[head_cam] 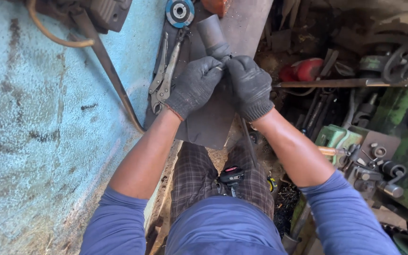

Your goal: The person wraps a thin wire around a cylindrical metal component multiple times, then secures the end by twisting it with pliers. The person then places the wrapped component into a lathe chuck.

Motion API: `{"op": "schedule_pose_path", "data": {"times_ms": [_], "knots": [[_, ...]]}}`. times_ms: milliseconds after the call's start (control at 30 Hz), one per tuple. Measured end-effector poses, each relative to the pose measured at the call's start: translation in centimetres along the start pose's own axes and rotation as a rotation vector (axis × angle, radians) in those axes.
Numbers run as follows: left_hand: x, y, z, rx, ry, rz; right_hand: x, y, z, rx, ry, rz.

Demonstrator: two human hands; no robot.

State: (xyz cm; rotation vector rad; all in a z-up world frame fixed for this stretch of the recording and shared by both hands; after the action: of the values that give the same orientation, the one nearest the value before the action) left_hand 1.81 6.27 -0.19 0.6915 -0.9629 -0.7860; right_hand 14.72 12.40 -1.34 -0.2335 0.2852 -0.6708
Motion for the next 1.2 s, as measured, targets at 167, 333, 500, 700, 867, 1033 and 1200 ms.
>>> {"op": "schedule_pose_path", "data": {"times_ms": [167, 333, 500, 700, 867, 1033, 1200], "knots": [[0.7, 0.1, 0.0, 0.178, 0.077, -0.016, 0.3, -1.8, 2.3, -0.166, 0.433, 0.129], [2.0, 0.4, 1.1, 0.148, 0.184, -0.149, 0.1, -2.5, 2.2, -0.296, 0.551, 0.104], [0.4, -3.0, 0.6, 0.335, 0.259, -0.151, -0.2, -2.4, 0.6, -0.405, 0.595, 0.039], [-3.7, -11.6, -0.4, 0.557, 0.218, 0.196, -0.7, -3.6, 0.6, -0.203, 0.489, 0.054], [-3.9, -8.7, 0.8, 0.154, 0.098, -0.065, -2.2, 0.3, -2.7, -0.644, -0.288, -0.836], [2.5, 0.7, 2.2, -0.277, 0.368, -0.37, -4.5, -1.4, -0.1, -0.191, -0.123, -0.129], [6.0, 0.9, 1.6, -0.496, 0.733, -0.606, -6.5, -3.8, -0.1, -0.038, -0.28, 0.173]]}}
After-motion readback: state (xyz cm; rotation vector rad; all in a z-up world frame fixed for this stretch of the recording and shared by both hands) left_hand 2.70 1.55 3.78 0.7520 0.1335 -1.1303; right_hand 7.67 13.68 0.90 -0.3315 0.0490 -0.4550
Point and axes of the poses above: each hand's wrist, its own x-axis away from the middle knuckle, its own z-axis out of the back of the hand, y = z × x, the point moved 7 cm from there along -x, towards the middle knuckle, and after that the axes turned 7 degrees about x, right-handed, at the moved point
